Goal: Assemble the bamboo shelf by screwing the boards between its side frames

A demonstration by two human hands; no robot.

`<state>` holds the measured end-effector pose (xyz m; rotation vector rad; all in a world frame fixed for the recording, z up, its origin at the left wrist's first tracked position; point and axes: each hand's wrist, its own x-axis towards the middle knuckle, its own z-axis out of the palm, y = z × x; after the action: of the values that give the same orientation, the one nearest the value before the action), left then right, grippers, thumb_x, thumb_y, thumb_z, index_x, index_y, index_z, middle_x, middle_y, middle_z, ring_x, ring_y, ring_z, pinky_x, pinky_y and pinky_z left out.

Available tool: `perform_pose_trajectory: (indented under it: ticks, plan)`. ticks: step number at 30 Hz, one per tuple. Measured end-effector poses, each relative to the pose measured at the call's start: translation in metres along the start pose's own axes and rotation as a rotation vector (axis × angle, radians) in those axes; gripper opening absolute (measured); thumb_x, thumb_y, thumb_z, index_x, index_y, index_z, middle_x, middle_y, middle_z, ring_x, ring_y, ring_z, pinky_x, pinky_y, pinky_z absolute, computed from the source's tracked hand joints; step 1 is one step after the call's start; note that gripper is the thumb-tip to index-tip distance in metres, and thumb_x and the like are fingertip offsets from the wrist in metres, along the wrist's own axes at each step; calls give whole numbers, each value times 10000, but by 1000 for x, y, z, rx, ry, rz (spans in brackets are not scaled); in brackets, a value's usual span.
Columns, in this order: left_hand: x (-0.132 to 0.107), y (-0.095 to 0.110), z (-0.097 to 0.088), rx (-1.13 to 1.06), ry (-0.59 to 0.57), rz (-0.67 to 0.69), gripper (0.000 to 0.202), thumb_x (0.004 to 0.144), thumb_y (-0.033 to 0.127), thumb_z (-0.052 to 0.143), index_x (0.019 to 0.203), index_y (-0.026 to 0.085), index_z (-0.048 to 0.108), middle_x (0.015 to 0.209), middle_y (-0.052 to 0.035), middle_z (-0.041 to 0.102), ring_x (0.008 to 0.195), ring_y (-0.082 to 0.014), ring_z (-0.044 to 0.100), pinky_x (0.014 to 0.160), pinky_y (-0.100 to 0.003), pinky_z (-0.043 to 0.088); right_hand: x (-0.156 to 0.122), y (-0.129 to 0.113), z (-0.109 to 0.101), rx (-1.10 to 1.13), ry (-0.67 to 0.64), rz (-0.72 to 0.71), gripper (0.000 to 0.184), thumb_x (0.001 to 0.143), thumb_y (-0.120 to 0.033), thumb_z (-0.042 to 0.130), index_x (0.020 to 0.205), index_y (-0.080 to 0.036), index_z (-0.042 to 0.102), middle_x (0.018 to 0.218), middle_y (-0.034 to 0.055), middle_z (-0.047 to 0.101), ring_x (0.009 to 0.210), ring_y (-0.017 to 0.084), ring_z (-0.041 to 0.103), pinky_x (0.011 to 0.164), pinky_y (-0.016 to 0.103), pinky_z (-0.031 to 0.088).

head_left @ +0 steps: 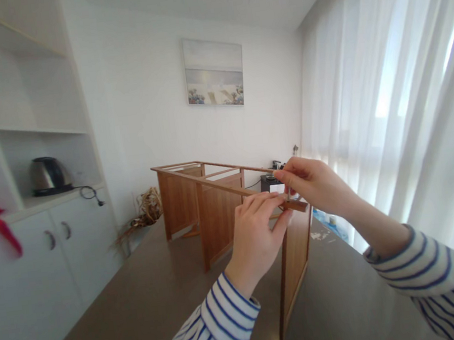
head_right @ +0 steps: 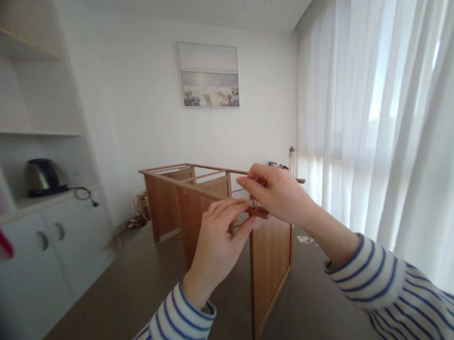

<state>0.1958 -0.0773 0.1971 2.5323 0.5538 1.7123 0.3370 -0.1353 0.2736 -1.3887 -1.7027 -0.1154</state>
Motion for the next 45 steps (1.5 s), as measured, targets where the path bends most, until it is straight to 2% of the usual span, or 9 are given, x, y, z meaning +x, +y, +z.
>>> perform_pose_trajectory:
  ticks: [6, 10, 13, 16, 21, 24, 27, 36, 45]
  plan:
    - [3, 9, 4, 17, -2, -3, 184, 860, 301, 594, 1022, 227, 639, 1116, -27, 667, 1084, -208, 544, 893, -374, 410, 1, -2, 1, -240, 162, -33, 299, 868, -400, 495, 633, -216, 493, 543, -26, 545, 510, 127, 487, 501, 254, 313]
    - [5, 14, 4, 19, -8, -15, 169, 861, 302, 592, 1006, 229, 643, 1106, -20, 670, 1084, -203, 543, 901, -368, 406, 3, -4, 1, -334, 208, 8, 285, 864, -377, 482, 631, -215, 506, 557, 0, 568, 508, 144, 501, 502, 268, 308]
    - [6, 14, 3, 18, -11, -15, 167, 864, 301, 588, 1003, 227, 643, 1115, -18, 668, 1087, -200, 542, 905, -368, 406, 2, -3, 0, -249, 181, 35, 248, 872, -406, 482, 792, -209, 608, 567, 7, 606, 518, 161, 552, 501, 268, 343]
    - [6, 12, 1, 16, -14, -7, 184, 863, 297, 590, 1026, 226, 636, 1124, -17, 666, 1093, -200, 540, 905, -367, 405, 0, -2, -2, -102, 126, 57, 305, 875, -462, 489, 987, -213, 625, 555, -9, 620, 503, 162, 588, 473, 249, 377]
    - [5, 7, 0, 15, -9, -2, 193, 866, 310, 587, 1035, 231, 637, 1129, -19, 665, 1096, -204, 543, 915, -369, 403, -2, -6, -11, 83, 8, 101, 312, 888, -446, 494, 928, -185, 661, 653, 24, 675, 574, 155, 643, 494, 225, 466]
    - [3, 5, 0, 10, -4, -1, 208, 867, 318, 586, 1050, 232, 635, 1131, -16, 665, 1094, -200, 543, 917, -368, 402, -2, -5, -15, 190, -53, 125, 267, 906, -341, 481, 998, -166, 661, 711, 41, 693, 633, 160, 665, 569, 242, 521]
    - [2, 4, 0, 5, -6, 4, 208, 865, 314, 591, 1053, 236, 636, 1127, -9, 667, 1094, -196, 542, 916, -367, 401, -1, -1, -17, 226, -76, 130, 261, 907, -317, 493, 1081, -190, 639, 731, 37, 699, 646, 164, 674, 584, 255, 540]
    - [3, 8, 0, 14, -14, 8, 202, 868, 313, 586, 1048, 237, 635, 1142, -6, 662, 1098, -198, 541, 913, -369, 402, -2, 3, -12, 240, -27, 93, 247, 866, -430, 576, 885, -186, 603, 628, 16, 669, 556, 123, 629, 546, 227, 518]
    - [4, 7, 0, 10, 5, 11, 207, 862, 312, 594, 1050, 234, 636, 1140, -13, 661, 1095, -198, 544, 914, -373, 406, -2, 6, -11, 314, 33, 17, 243, 841, -415, 609, 775, -199, 517, 625, -3, 644, 566, 126, 621, 547, 246, 502]
